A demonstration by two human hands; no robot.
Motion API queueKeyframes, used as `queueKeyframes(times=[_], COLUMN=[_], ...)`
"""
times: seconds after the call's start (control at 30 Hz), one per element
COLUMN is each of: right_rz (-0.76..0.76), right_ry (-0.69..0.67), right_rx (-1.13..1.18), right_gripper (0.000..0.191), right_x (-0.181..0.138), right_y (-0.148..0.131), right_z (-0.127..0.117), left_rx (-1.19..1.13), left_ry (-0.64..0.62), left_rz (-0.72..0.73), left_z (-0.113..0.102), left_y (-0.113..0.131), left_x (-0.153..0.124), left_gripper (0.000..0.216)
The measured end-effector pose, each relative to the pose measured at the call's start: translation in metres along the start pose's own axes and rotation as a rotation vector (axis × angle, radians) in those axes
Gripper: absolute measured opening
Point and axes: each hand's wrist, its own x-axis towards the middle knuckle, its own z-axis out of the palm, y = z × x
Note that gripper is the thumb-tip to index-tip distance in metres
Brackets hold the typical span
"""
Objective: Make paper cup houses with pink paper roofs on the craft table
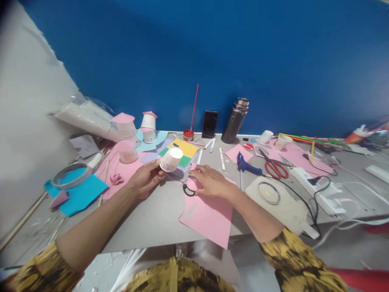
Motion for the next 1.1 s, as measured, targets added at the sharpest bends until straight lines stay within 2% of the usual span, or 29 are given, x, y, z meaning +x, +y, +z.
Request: queueKeyframes(times=[0.1,0.3,0.47,0.53,0.7,0.93,1.1], right_rz=[0.008,0.041,0.074,0.089,0.107,0.111,0.058], right_ry=[-0.017,0.056,0.062,0.043,0.022,0.071,0.039], right_rx=[-0.016,-0.043,0.032,0.074,0.094,-0.017,0.012], right_gripper=[0.066,0.059,0.044,0.05,0.084,0.062,0.063], right_x=[0.002,-0.001,0.0,0.002,0.004,-0.001,-0.012], right_y=[0.0,0.001,0.0,-0.001,-0.007,-0.017,-0.011], right_z=[0.002,0.014,0.012,0.008,0.008,0.017,0.01], left_rx=[0.001,-0.004,0.004,0.003,-0.004,-0.004,-0.016], left_ry=[-0.003,-0.001,-0.018,-0.021,-0.021,-0.02,-0.011], left_rz=[-0.008,-0.017,-0.028,-0.03,-0.031,-0.043,-0.046], left_z=[-0.001,-0.002,-0.002,-0.002,-0.001,-0.001,-0.001], left_y=[-0.001,-0.003,-0.003,-0.003,-0.002,-0.002,-0.003], left_x=[0.0,0.001,0.0,0.0,-0.001,0.0,0.001], left_gripper=[0.015,0.019,0.021,0.022,0.02,0.017,0.017])
